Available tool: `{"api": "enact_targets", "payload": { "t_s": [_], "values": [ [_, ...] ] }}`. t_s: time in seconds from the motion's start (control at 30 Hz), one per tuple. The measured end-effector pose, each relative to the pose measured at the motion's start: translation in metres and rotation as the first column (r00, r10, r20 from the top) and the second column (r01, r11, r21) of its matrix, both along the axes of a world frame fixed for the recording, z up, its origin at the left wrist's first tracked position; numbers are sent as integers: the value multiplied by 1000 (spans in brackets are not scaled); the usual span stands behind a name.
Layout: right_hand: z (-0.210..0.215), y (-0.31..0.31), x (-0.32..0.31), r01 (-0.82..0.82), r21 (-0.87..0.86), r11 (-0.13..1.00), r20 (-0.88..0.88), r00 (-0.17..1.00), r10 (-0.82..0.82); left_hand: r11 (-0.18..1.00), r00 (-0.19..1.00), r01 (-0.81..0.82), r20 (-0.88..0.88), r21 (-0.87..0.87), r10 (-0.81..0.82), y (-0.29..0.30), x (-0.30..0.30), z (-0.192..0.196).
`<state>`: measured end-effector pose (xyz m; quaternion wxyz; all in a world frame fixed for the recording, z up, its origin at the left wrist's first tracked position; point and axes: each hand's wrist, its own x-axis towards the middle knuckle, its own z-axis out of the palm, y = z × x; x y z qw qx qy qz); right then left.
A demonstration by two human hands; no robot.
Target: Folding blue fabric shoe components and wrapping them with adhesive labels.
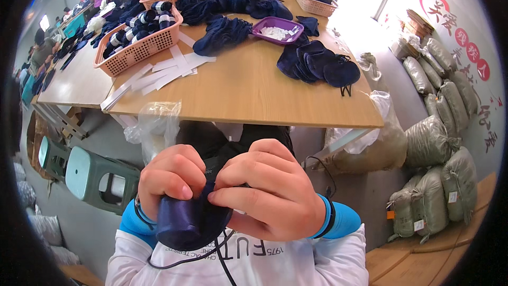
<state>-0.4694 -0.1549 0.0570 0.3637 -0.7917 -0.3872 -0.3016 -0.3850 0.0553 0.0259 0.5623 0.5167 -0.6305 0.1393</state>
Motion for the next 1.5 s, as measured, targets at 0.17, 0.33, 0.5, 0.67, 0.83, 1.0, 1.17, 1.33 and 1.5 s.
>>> {"api": "enact_targets", "payload": {
  "t_s": [0.17,0.33,0.5,0.67,0.83,1.0,1.17,1.33,1.5],
  "values": [
    [-2,-2,6,-35,0,999,25,999,35,1000,1000,8,-24,1,-8,-4,2,-2],
    [-2,-13,14,-127,-29,992,-117,986,122,992,971,24,-239,126,7,-2,-5,0],
    [14,-9,21,-53,-279,959,-80,996,32,948,917,92,-397,305,39,4,-2,-3],
    [6,-11,27,-93,-319,943,-68,995,75,927,879,159,-475,340,24,3,-3,3],
    [-6,-15,42,-89,-253,963,102,988,119,919,826,119,-550,375,118,2,-9,7],
    [9,-14,34,40,-330,943,152,988,11,931,831,121,-548,344,94,2,-12,9],
    [7,-10,22,237,-359,903,186,966,-179,974,871,109,-492,199,3,-1,-5,-7],
    [-2,-9,38,140,-240,961,142,984,-108,973,748,219,-653,77,-116,-6,-10,-16],
    [10,-11,50,-18,-271,962,47,998,31,966,770,245,-623,85,-141,-11,1,-2]
  ]
}}
